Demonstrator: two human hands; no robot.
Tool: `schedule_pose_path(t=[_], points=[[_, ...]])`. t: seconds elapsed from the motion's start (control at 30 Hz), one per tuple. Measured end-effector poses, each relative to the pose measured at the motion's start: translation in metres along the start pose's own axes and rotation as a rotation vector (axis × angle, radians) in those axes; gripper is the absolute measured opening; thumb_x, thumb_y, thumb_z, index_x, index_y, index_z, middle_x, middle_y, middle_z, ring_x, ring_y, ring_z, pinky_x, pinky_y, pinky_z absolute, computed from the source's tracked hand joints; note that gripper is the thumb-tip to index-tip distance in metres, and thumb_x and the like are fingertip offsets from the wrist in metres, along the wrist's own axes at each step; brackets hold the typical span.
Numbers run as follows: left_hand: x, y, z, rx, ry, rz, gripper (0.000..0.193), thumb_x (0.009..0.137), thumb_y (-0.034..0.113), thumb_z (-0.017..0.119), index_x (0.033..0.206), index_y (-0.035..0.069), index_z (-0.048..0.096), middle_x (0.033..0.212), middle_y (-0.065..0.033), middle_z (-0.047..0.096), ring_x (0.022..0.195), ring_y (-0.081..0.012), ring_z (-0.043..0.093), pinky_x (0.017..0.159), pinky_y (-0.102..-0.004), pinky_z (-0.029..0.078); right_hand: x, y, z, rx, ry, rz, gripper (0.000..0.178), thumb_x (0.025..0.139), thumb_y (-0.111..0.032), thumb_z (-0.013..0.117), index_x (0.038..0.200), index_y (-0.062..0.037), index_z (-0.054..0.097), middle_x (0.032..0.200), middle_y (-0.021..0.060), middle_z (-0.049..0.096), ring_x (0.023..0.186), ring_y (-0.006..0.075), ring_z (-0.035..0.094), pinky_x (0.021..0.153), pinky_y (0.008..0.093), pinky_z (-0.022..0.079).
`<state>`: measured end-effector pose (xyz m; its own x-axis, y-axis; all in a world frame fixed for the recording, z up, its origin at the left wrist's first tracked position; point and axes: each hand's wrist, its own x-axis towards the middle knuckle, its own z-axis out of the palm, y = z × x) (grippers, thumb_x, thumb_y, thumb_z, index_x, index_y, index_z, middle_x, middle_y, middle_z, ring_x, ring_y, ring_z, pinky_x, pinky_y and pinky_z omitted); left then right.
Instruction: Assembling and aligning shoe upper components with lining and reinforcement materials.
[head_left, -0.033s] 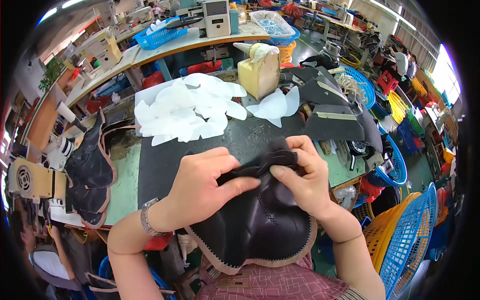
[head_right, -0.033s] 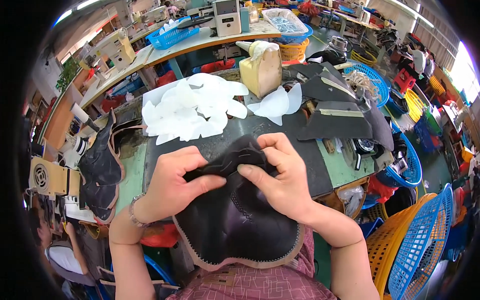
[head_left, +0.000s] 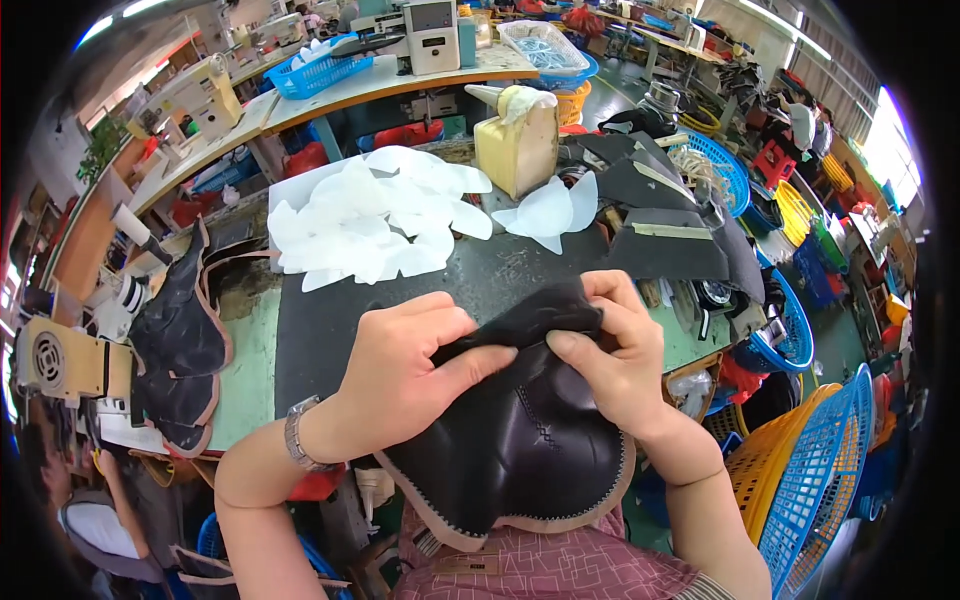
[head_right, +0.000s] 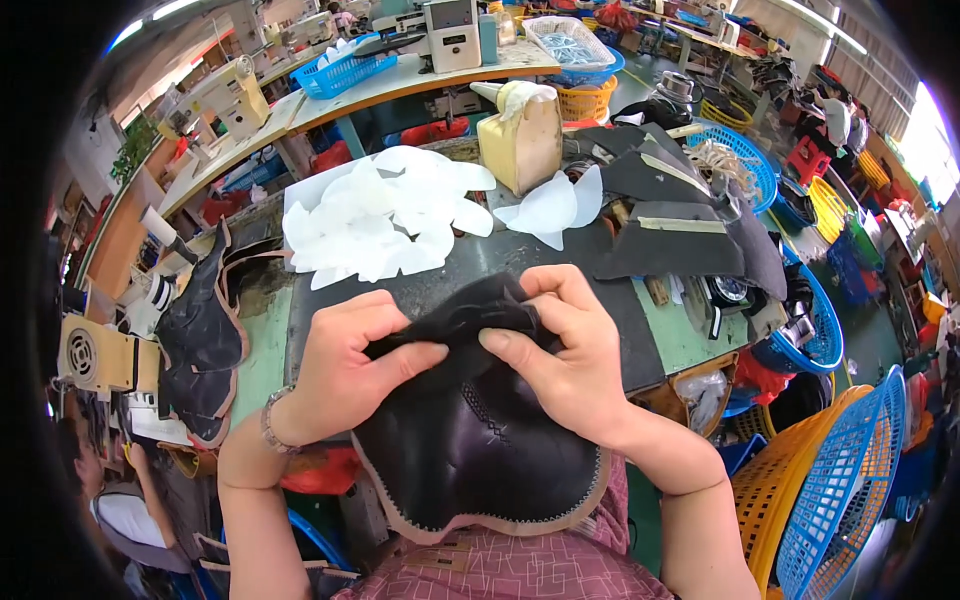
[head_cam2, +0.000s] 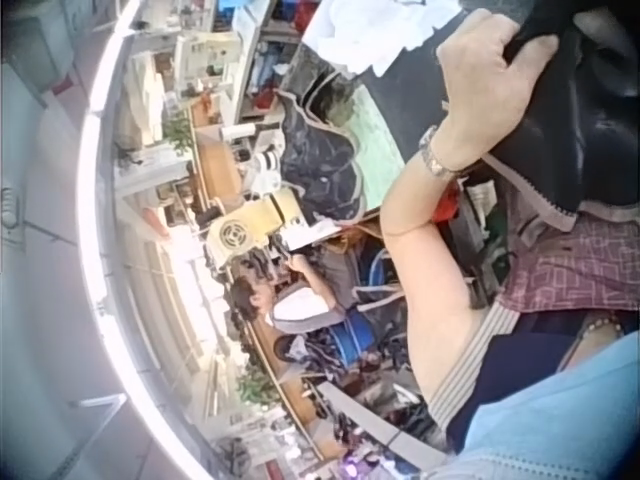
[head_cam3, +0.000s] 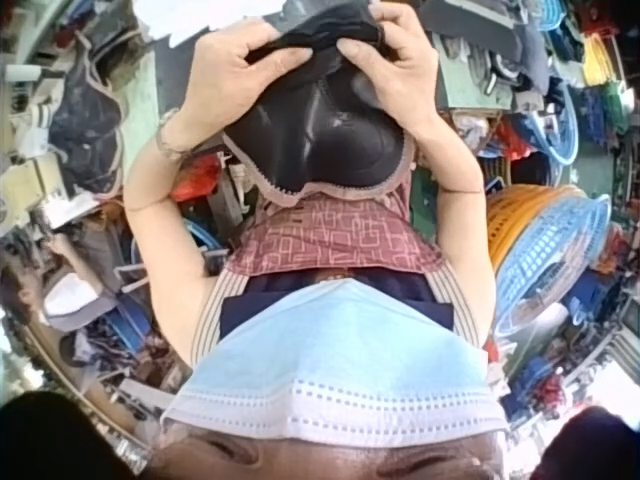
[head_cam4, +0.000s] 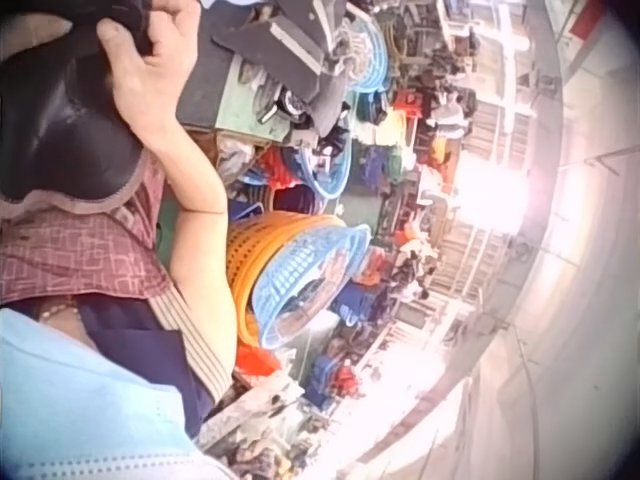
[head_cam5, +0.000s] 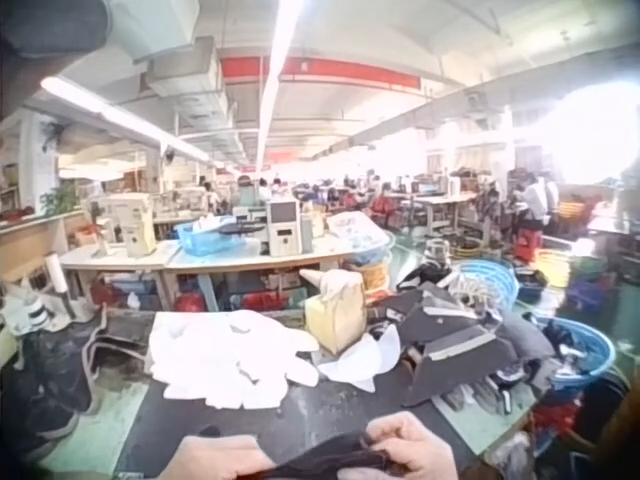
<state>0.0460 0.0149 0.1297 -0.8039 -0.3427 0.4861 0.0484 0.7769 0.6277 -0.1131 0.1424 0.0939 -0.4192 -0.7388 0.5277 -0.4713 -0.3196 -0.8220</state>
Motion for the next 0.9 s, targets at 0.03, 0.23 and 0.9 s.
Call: schedule_pose_path(t=[0.03, 0.23, 0.9], points=[[0.000, 0.000, 0.002, 0.004, 0.026, -0.001, 0.018, 0.071, 0.013, 0.072, 0.069, 0.000, 0.059, 0.058, -0.0081, 0.046, 0.047, -0.0197, 0.043, 0.043, -0.0297, 0.033, -0.003, 0.000, 0.000, -0.060, 0.035, -0.065, 0.017, 0.070, -0.007, 0.071, 0.082, 0.0014, 0.062, 0.093, 0.0070, 0.050, 0.082, 0.0144, 0.051, 0.068, 0.0241, 0.042], [0.000, -0.008, -0.007, -0.197, -0.151, -0.028, 0.017, 0.076, 0.013, 0.067, 0.075, -0.002, 0.059, 0.060, -0.0093, 0.045, 0.052, -0.0167, 0.045, 0.047, -0.0285, 0.033, -0.003, -0.001, 0.002, -0.128, 0.012, -0.128, 0.019, 0.069, -0.009, 0.072, 0.083, -0.0002, 0.063, 0.092, 0.0081, 0.055, 0.076, 0.0156, 0.055, 0.066, 0.0253, 0.043], [-0.001, 0.008, 0.004, -0.386, -0.180, -0.181, 0.016, 0.082, 0.013, 0.063, 0.086, -0.002, 0.064, 0.063, -0.0030, 0.057, 0.057, -0.0026, 0.047, 0.050, -0.0215, 0.039, -0.004, 0.007, -0.001, 0.050, 0.046, -0.305, 0.030, 0.067, -0.001, 0.072, 0.095, -0.0044, 0.060, 0.097, 0.0093, 0.056, 0.084, 0.0159, 0.056, 0.076, 0.0266, 0.044]])
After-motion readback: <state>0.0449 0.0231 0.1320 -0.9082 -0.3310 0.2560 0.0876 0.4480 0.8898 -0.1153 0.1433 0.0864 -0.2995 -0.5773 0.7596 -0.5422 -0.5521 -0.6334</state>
